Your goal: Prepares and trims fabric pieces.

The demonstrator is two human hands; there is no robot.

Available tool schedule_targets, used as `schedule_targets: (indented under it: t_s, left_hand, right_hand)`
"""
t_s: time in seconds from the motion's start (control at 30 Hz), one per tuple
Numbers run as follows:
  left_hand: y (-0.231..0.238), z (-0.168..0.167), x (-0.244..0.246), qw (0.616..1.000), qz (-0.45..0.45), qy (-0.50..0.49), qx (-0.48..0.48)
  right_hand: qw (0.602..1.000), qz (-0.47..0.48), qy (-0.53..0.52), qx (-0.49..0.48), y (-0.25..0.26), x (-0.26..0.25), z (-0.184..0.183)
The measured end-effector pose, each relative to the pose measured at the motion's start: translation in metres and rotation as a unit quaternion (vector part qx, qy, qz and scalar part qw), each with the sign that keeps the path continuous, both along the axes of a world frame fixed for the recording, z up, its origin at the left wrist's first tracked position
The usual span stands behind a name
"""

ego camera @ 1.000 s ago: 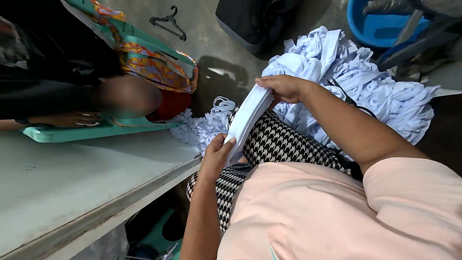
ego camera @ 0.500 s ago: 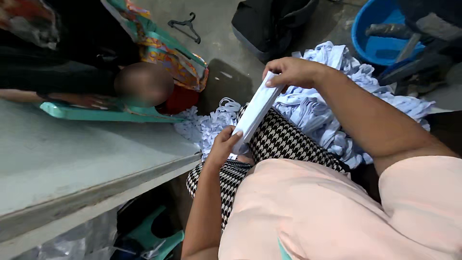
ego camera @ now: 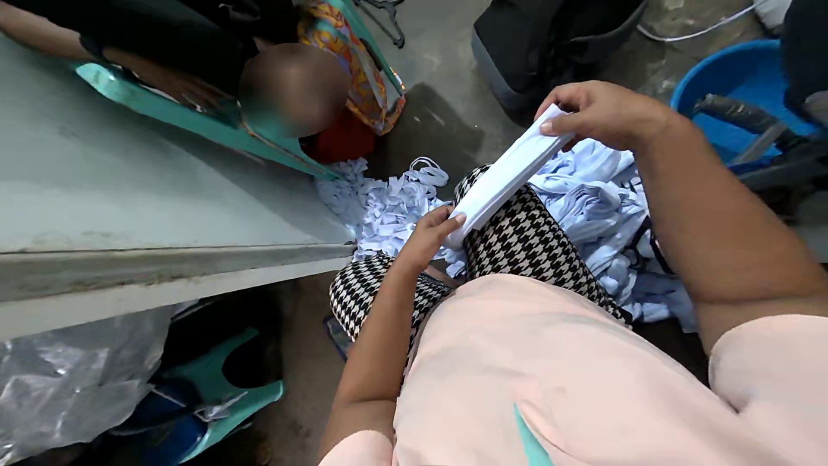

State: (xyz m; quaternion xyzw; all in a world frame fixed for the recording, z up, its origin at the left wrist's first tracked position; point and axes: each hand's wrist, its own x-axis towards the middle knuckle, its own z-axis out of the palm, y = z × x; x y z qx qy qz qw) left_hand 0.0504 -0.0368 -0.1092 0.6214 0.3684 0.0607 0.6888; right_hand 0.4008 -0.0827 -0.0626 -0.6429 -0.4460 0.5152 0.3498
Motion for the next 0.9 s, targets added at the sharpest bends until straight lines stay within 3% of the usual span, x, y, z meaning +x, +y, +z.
schedule_targets:
  t_s: [0.43, 0.9]
  left_hand:
    - [-0.009, 0.014, 0.005, 0.995, 0.103, -0.003, -0.009]
    - [-0.022, 0.011, 0.015, 0.992, 0.123, -0.007, -0.004]
  right_hand:
    - [0.999, 0.0, -0.048, 0.005, 0.001, -0.009, 0.003]
    - [0.999, -0.011, -0.042, 0.013, -0.005, -0.01, -0.001]
